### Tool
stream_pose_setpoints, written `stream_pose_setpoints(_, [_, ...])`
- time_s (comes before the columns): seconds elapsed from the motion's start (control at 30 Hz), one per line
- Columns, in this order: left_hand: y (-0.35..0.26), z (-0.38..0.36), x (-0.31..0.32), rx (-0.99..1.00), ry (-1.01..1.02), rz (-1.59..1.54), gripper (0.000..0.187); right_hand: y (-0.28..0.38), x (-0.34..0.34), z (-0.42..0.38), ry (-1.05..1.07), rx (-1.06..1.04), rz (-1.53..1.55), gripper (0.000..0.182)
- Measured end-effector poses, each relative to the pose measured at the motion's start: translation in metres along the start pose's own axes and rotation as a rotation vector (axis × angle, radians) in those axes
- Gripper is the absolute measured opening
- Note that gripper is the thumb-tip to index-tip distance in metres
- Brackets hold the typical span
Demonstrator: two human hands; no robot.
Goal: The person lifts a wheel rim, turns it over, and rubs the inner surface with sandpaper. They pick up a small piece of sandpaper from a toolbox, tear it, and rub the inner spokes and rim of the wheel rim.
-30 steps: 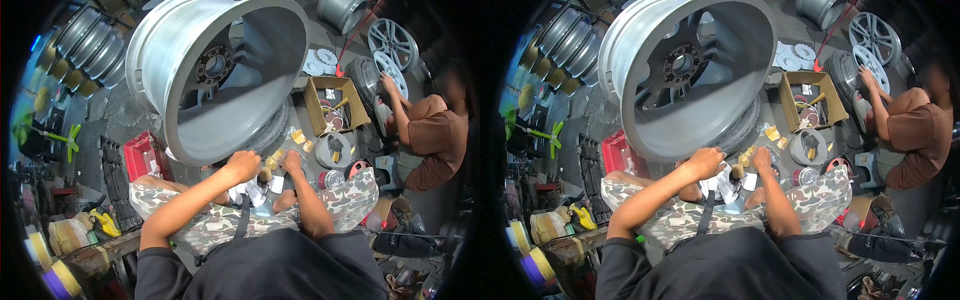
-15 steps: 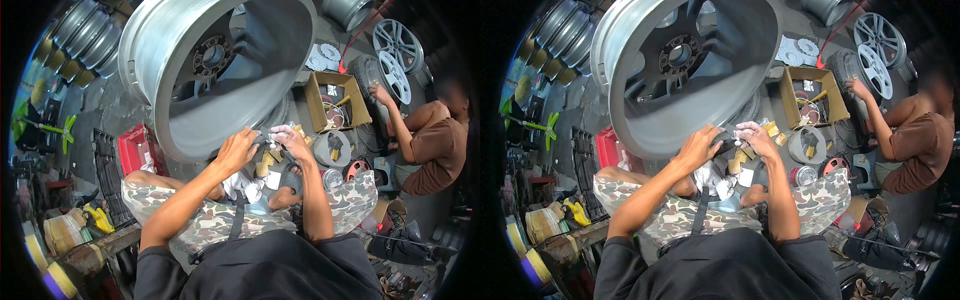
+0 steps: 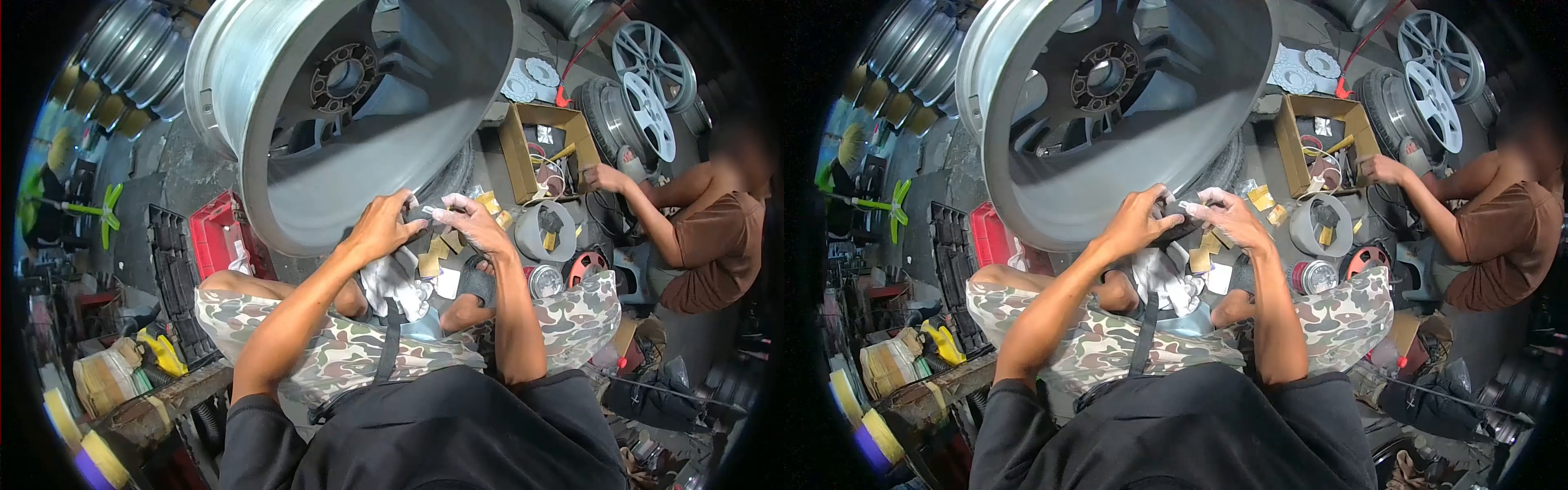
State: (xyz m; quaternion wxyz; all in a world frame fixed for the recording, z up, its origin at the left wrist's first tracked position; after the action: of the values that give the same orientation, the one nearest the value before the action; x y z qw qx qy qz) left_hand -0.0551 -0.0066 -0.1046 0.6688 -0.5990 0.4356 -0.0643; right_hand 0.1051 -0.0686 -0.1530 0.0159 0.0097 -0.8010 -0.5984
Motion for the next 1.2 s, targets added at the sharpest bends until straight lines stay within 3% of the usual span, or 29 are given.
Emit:
stream_pose_setpoints(0.07, [-0.003,0.001,-0.004,0.022,-0.023,-0.059,0.037,-0.004,-0.007,0.004,-0.033,-0.063,-0.081,0.022])
stream_pose_setpoints(0.13, [-0.003,0.000,-0.005,0.034,-0.070,-0.010,0.039,-0.004,-0.008,0.003,-0.035,0.042,-0.240,0.020])
stream_pose_setpoints(0.27, [-0.004,0.000,-0.011,0.156,-0.254,0.110,0.041,0.000,-0.005,0.002,-0.102,-0.024,-0.225,0.022])
stream_pose_setpoints(0.5, [-0.008,0.000,-0.026,0.036,-0.386,0.023,0.037,0.010,-0.004,0.006,-0.141,-0.173,-0.246,0.023])
stream_pose_setpoints(0.87, [0.015,0.005,-0.004,-0.085,-0.196,-0.667,0.023,0.007,0.010,0.010,-0.162,-0.133,0.015,0.019])
stream_pose_setpoints(1.03, [0.024,0.007,0.002,-0.108,-0.137,-0.739,0.022,0.005,0.007,0.011,-0.245,-0.196,0.009,0.013])
stream_pose_setpoints(1.2, [0.031,0.010,0.004,-0.097,-0.139,-0.822,0.022,0.005,0.013,0.011,-0.137,-0.163,0.167,0.012])
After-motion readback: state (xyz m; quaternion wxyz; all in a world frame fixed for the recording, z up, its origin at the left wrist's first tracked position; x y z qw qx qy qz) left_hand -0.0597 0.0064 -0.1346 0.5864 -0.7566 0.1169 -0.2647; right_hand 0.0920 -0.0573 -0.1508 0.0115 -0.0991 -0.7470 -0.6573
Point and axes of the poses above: each hand's wrist, its own z-axis towards the middle knuckle, its own x-axis out of the palm, y = z × x, the point moved 7 cm from there along z, towards the middle knuckle, and after that the axes turned 8 degrees about -z, right-handed, at the moved point
